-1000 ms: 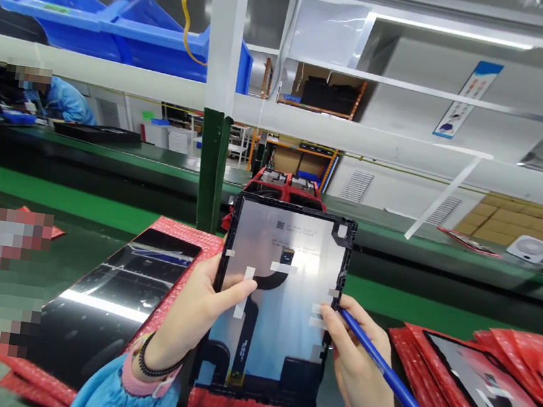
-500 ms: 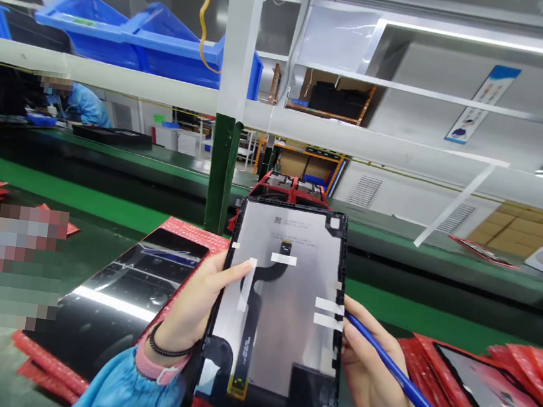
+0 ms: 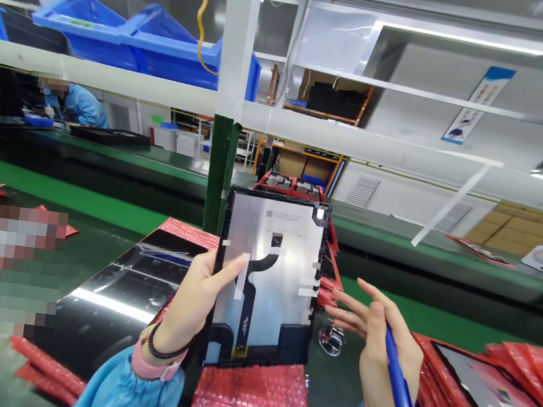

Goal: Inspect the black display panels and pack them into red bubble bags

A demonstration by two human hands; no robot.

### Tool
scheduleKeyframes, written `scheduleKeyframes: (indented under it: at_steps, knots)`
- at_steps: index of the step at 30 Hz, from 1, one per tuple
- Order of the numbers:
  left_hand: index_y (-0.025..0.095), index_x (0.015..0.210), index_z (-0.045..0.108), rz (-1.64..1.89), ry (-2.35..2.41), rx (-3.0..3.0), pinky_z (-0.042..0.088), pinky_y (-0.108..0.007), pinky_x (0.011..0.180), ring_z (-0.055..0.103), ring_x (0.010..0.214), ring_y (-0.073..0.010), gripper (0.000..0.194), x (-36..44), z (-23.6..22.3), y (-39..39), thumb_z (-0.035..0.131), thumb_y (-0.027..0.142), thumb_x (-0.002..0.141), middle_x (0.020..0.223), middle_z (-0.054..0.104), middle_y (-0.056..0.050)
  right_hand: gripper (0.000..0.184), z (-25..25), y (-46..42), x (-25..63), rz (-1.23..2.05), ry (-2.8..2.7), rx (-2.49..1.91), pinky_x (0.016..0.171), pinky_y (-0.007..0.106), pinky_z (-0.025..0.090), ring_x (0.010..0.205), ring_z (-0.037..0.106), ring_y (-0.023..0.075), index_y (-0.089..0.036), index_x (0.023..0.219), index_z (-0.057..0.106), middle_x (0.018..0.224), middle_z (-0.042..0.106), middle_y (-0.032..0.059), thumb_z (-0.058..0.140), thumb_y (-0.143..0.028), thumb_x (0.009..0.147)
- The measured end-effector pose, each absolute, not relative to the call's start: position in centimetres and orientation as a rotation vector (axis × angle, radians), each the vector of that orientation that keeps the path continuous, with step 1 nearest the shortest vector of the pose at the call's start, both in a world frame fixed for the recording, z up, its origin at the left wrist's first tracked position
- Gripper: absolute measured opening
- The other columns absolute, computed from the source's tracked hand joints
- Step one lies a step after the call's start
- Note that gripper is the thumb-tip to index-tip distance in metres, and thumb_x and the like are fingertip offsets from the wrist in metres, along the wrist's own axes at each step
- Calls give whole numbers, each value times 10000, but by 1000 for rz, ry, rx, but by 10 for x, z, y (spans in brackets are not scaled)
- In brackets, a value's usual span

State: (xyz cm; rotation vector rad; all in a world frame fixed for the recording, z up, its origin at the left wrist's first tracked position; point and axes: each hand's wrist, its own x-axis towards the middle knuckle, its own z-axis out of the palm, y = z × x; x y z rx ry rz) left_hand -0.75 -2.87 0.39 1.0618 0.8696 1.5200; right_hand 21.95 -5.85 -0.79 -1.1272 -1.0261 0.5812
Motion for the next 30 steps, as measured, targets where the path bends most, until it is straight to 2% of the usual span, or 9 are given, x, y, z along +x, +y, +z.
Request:
scheduleKeyframes:
  at_steps: [4, 8, 11, 14, 17, 21, 24, 27, 30]
  knots:
    - [155, 708, 683, 1543, 985, 1295, 431, -185, 521, 519, 541, -92, 254, -6, 5, -31, 711, 391, 796, 618, 632, 23, 324, -5, -63, 217, 743, -1044, -1062, 614, 268, 609, 783, 755, 238, -202, 1061, 668, 956, 776, 101, 600, -472, 895]
    - [164, 703, 720, 1558, 1082, 1557, 464, -215, 554, 580, 569, -131, 231, -4, 7, -35, 671, 349, 832, 634, 678, 4, 331, -3, -64, 216, 1080, -1024, -873, 599, 265, 612, 925, 735, 267, -226, 1130, 664, 1159, 725, 128, 710, -361, 831]
    - [189, 900, 780, 1506, 1045, 1878, 545, -251, 669, 705, 707, -188, 173, -2, 1, -35, 618, 242, 871, 771, 769, -24, 455, -4, -64, 216, 1308, -972, -718, 594, 256, 611, 1043, 696, 281, -266, 1218, 640, 1318, 636, 130, 743, -401, 796]
    - [227, 1157, 715, 1518, 793, 2256, 547, -308, 914, 712, 1025, -211, 419, 1, -8, -29, 508, 30, 851, 1073, 766, -35, 555, -8, -65, 215, 1429, -896, -590, 683, 322, 617, 1143, 642, 301, -306, 1193, 660, 1354, 612, 104, 737, -588, 721]
    - [237, 1226, 666, 1575, 609, 2544, 502, -338, 1010, 646, 1154, -198, 540, 3, -14, -22, 455, -43, 816, 1196, 711, -49, 552, -9, -67, 212, 1426, -863, -570, 774, 439, 598, 1100, 660, 316, -311, 1133, 693, 1242, 687, 95, 687, -668, 712]
    - [189, 1216, 667, 1555, 575, 2789, 498, -339, 1015, 646, 1148, -202, 454, 2, -15, -15, 448, -7, 870, 1178, 712, -107, 288, -8, -70, 209, 1301, -894, -691, 800, 490, 584, 915, 727, 324, -272, 848, 766, 892, 783, 73, 789, -510, 688]
    - [198, 1268, 626, 1535, 570, 2836, 466, -388, 1053, 595, 1216, -214, 492, 2, -12, -18, 418, -12, 874, 1222, 690, -110, 205, -8, -70, 209, 1278, -900, -715, 789, 485, 587, 820, 743, 324, -276, 701, 751, 715, 770, 49, 834, -448, 627]
    - [203, 1289, 606, 1514, 438, 2837, 405, -461, 1104, 536, 1283, -250, 440, 5, -8, -30, 527, 77, 875, 1236, 686, -114, 206, -11, -70, 208, 1267, -845, -697, 788, 449, 589, 750, 748, 294, -300, 767, 756, 684, 765, 19, 846, -407, 615]
    - [197, 1105, 705, 1422, 248, 2867, 411, -431, 1107, 627, 1182, -253, 261, 6, -3, -48, 670, 217, 847, 1140, 735, -99, 395, -15, -70, 206, 1218, -832, -693, 824, 446, 576, 768, 747, 294, -326, 970, 743, 747, 777, 12, 860, -387, 598]
